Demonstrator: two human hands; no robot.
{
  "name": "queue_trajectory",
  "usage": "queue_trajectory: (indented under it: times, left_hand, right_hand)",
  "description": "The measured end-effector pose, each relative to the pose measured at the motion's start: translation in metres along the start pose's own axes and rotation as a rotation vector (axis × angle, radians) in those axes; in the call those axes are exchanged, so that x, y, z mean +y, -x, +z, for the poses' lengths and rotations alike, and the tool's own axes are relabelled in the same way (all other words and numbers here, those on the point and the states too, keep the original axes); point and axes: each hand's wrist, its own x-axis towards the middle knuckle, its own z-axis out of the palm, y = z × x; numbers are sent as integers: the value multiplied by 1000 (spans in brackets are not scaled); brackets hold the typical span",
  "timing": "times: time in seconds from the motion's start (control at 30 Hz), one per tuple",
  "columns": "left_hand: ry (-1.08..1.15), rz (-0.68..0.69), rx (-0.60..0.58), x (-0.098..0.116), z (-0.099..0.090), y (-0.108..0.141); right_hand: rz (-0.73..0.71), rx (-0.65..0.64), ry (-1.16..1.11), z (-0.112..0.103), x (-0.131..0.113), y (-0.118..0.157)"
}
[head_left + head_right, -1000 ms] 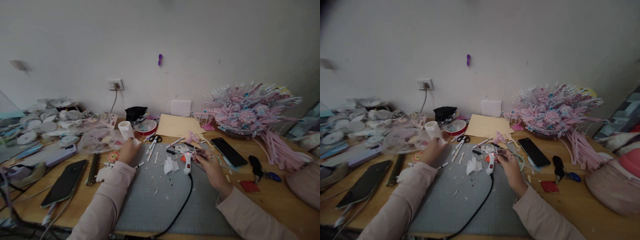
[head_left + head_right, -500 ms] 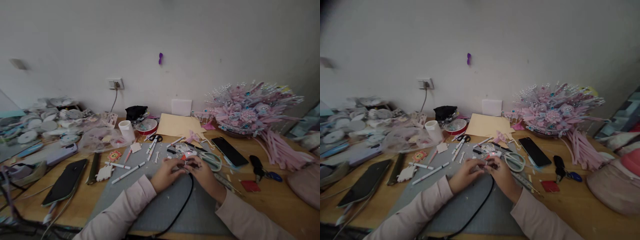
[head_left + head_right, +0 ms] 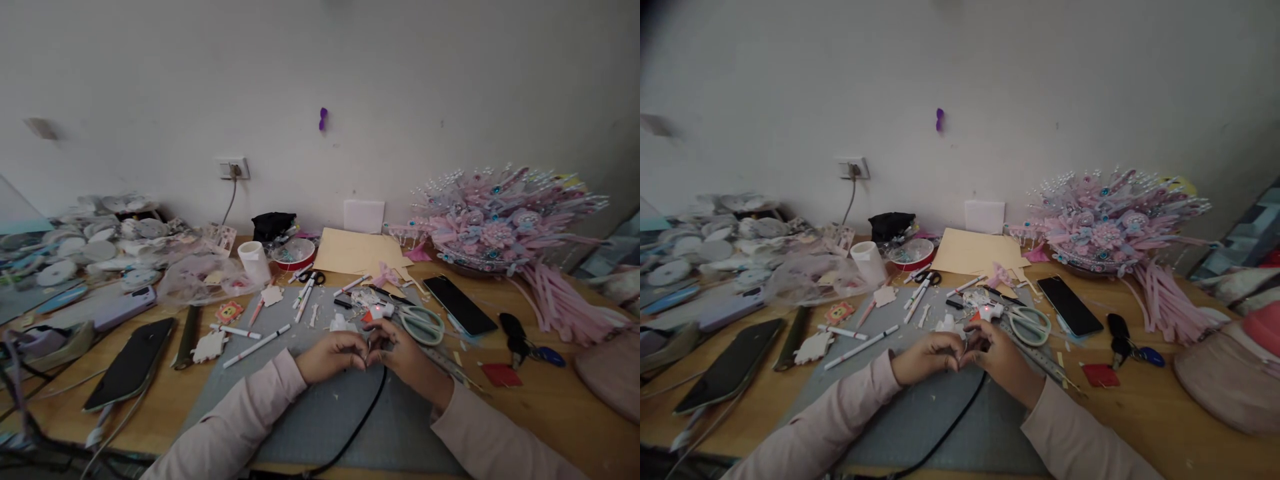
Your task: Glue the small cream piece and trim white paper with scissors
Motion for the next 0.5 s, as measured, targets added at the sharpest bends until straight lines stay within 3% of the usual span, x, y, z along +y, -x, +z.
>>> queue_trajectory:
  times: [0.1, 0.17, 0.23, 0.3, 0.33, 0.43, 0.5]
  left_hand:
    - [0, 3, -19, -1, 2, 1]
    - [-36, 56, 97, -5, -1, 0]
    - [-144, 93, 371, -12, -12, -2]
    - [-349, 50, 728, -18, -29, -4]
    - [-395, 32, 799, -20, -39, -4]
    - [-495, -15, 830, -21, -63, -2]
    - [-583, -36, 770, -19, -67, 1]
  right_hand:
    - [3, 0, 74, -1, -1, 2]
    - [-20, 18, 138, -2, -1, 2]
    - [-53, 76, 211, -3, 0, 1]
    - [-98, 151, 303, -4, -1, 0]
    - [-128, 180, 346, -5, -2, -1]
    - [-199, 205, 422, -6, -6, 0]
    - [-225, 200, 426, -6, -7, 1]
